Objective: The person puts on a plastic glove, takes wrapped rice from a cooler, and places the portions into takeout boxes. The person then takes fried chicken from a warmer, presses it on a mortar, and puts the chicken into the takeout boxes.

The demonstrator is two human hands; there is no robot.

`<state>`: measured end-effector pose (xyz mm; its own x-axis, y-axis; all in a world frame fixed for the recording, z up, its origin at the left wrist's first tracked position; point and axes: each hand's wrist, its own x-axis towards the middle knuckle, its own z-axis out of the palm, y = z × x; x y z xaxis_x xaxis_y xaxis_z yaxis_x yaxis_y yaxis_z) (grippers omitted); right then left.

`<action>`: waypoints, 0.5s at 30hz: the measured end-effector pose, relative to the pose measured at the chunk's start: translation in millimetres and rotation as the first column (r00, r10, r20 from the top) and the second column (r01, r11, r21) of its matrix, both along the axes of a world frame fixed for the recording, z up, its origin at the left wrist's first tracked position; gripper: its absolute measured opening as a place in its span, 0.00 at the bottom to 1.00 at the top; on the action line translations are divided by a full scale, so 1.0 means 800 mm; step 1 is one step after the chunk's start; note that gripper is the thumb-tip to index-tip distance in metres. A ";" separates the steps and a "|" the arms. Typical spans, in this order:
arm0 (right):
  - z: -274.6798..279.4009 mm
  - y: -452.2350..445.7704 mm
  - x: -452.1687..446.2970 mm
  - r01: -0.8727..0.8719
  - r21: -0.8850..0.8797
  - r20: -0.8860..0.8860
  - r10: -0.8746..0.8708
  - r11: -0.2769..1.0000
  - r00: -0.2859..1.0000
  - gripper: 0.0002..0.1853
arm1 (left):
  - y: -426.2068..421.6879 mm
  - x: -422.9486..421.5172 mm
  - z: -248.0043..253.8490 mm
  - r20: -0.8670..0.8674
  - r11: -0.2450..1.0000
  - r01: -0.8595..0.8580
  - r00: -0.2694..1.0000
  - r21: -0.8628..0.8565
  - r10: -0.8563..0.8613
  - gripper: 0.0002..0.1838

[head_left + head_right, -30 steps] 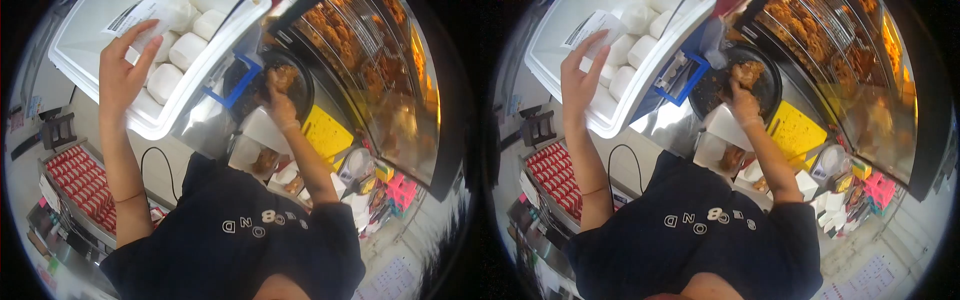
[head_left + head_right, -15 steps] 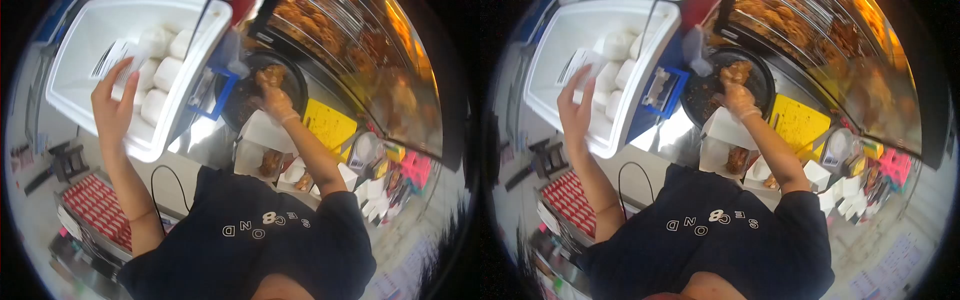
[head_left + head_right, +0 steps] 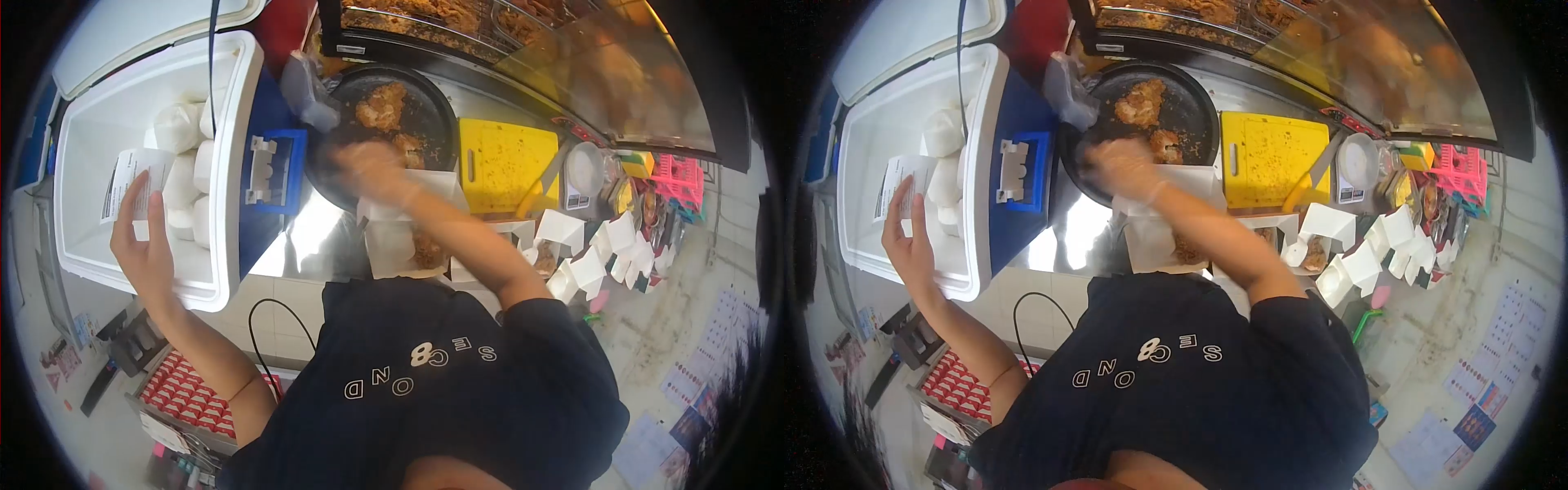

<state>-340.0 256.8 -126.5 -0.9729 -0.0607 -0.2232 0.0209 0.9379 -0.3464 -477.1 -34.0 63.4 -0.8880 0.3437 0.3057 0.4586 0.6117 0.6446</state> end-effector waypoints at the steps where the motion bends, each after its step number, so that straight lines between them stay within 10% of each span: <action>1: 0.017 0.033 0.003 0.012 -0.002 -0.034 -0.012 1.000 0.999 0.33 | 0.001 0.000 0.000 0.004 1.000 -0.007 1.000 0.014 0.007 0.16; 5: 0.044 0.131 0.035 -0.101 0.173 -0.062 0.114 0.980 0.992 0.32 | 0.002 0.003 0.002 -0.010 0.999 -0.034 0.999 -0.025 0.034 0.16; 7: 0.003 0.158 0.039 -0.519 0.198 -0.108 0.545 0.831 0.832 0.35 | 0.005 0.003 0.004 -0.014 0.998 -0.022 1.000 -0.063 0.022 0.16; 15: -0.075 0.116 0.030 -0.379 0.325 -0.156 0.445 0.866 0.882 0.32 | -0.001 -0.003 0.001 -0.089 0.981 -0.068 0.995 -0.180 0.052 0.16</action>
<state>-315.7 349.3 -186.6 -0.8974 -0.4347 -0.0758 -0.4344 0.9005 -0.0214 -479.8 -34.9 64.4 -0.8827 0.3474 0.3166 0.4650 0.7434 0.4807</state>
